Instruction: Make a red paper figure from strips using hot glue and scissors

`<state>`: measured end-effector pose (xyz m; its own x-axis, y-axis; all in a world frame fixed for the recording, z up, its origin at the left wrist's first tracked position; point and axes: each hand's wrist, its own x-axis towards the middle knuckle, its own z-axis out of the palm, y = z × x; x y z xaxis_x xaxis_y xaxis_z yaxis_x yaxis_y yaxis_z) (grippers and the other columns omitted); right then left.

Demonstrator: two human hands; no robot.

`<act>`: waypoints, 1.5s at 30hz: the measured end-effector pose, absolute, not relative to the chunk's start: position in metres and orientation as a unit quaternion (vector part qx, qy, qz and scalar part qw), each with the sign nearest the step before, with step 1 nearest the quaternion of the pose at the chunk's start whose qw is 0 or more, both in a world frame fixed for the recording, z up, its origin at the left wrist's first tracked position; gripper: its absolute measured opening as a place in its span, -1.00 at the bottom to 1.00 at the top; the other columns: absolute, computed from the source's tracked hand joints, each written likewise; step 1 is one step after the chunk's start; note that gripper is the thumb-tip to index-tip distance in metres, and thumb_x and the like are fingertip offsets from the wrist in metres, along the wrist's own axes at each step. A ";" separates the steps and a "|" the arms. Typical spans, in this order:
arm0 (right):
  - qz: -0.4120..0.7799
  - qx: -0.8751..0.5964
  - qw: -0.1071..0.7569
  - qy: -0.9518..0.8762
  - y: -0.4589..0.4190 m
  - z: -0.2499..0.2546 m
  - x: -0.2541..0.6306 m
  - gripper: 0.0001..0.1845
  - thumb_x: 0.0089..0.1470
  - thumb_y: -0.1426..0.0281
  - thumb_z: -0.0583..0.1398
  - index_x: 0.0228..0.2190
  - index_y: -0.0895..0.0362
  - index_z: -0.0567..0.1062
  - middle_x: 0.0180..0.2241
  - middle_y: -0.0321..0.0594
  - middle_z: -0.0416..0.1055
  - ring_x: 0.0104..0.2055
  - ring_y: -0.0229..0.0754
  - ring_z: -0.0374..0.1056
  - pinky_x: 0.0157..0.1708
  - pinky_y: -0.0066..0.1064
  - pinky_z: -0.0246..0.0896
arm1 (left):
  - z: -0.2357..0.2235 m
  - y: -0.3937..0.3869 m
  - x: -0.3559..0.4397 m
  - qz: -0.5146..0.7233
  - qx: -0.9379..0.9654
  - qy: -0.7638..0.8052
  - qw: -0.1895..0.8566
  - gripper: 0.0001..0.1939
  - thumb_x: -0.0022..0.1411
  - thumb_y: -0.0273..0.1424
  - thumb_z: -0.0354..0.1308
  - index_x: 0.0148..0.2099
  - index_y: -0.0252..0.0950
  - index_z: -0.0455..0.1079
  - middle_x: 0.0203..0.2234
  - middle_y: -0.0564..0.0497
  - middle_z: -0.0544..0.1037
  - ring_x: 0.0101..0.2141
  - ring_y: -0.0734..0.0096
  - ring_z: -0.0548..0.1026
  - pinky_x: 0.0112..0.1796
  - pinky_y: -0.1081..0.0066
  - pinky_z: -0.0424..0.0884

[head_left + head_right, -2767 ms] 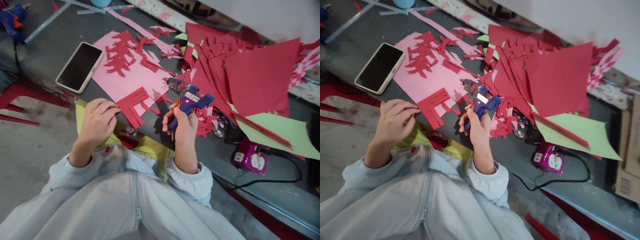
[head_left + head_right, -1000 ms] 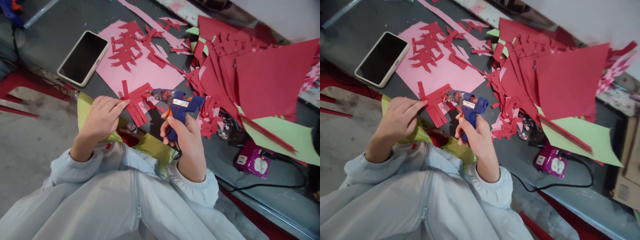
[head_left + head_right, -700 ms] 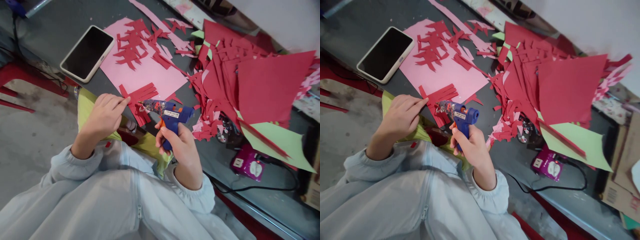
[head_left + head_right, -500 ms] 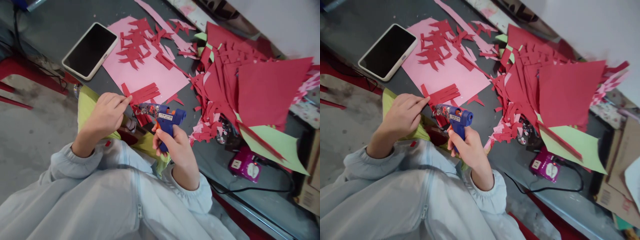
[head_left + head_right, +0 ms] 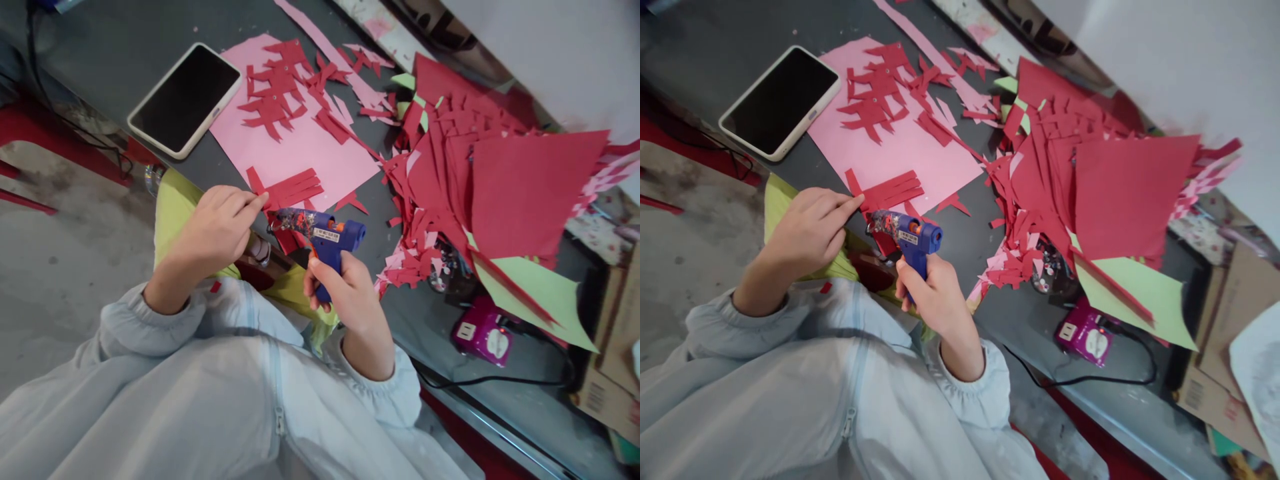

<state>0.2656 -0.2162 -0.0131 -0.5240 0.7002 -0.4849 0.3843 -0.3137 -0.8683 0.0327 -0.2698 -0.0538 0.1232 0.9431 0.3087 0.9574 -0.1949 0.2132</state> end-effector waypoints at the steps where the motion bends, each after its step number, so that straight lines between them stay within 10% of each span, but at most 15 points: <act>1: 0.656 -0.475 0.118 -0.575 -0.216 -0.013 0.266 -0.65 0.19 0.19 0.18 -0.53 0.11 0.33 -0.65 -0.39 0.39 -0.71 -0.39 0.30 -0.73 -0.60 0.07 | -0.054 -0.270 0.033 -0.190 -0.750 -0.634 0.021 -0.51 0.34 -0.50 -0.10 0.26 -0.36 0.33 -0.08 -0.21 0.57 -0.02 0.11 0.49 -0.01 0.09 0.41; 45: 0.635 -0.485 0.096 -0.593 -0.216 -0.012 0.268 -0.61 0.19 0.13 0.17 -0.54 0.11 0.34 -0.64 -0.36 0.38 -0.69 -0.37 0.31 -0.71 -0.56 0.07 | -0.056 -0.271 0.031 -0.214 -0.747 -0.629 -0.020 -0.47 0.29 -0.50 -0.07 0.28 -0.40 0.33 -0.04 -0.27 0.57 -0.03 0.04 0.49 0.02 -0.03 0.40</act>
<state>0.2678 -0.2155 -0.0118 -0.5103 0.6982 -0.5021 0.4538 -0.2774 -0.8468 0.0313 -0.2707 -0.0560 0.1176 0.9481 0.2954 0.9311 -0.2087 0.2990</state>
